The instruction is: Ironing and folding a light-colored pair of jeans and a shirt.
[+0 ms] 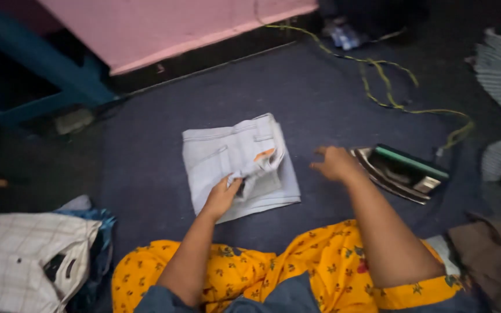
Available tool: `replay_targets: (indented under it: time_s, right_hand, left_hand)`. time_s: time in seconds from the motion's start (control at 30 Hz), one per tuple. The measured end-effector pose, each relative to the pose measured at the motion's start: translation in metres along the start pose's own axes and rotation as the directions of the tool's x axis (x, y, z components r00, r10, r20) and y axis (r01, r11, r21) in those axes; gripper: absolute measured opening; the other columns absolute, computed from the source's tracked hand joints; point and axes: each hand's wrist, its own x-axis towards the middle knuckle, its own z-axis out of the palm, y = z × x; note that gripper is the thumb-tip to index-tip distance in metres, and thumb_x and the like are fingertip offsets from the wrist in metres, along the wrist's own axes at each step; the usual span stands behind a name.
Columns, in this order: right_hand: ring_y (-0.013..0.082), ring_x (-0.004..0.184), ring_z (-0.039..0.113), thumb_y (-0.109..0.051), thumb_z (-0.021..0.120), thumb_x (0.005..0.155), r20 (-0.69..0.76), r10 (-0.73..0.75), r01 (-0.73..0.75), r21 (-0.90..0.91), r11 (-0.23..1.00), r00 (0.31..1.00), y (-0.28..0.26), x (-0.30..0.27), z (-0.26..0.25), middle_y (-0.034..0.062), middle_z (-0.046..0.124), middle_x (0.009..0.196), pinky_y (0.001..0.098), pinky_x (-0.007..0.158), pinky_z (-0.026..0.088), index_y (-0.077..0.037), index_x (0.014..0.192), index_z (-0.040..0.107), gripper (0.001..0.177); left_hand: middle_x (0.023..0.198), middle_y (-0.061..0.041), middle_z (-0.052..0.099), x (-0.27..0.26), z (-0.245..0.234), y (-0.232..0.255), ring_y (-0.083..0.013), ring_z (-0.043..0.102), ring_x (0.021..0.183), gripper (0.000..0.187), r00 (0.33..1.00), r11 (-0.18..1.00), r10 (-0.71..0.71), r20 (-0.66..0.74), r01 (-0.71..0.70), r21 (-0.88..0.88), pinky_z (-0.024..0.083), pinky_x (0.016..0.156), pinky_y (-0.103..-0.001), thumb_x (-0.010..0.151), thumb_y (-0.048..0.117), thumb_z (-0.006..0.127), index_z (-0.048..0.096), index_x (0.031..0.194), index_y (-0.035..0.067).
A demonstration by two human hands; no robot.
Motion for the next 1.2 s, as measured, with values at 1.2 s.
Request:
replay_targets:
  time_s: [1.2]
  right_hand:
    - [0.0333,0.100,0.073,-0.049,0.078,0.080,0.050,0.132,-0.135,0.076,0.988,0.990,-0.081,0.024,0.102,0.0188,0.075,0.108,0.0426,0.088,0.057,-0.002,0.119,0.069,0.062]
  left_hand:
    - [0.142,-0.008,0.061,-0.041,-0.142,-0.072,-0.0309,0.057,0.131,0.069,0.828,-0.142,-0.541,-0.144,-0.259,-0.955,0.045,0.108,-0.056,0.082,0.036,0.076,0.055,0.143,0.011]
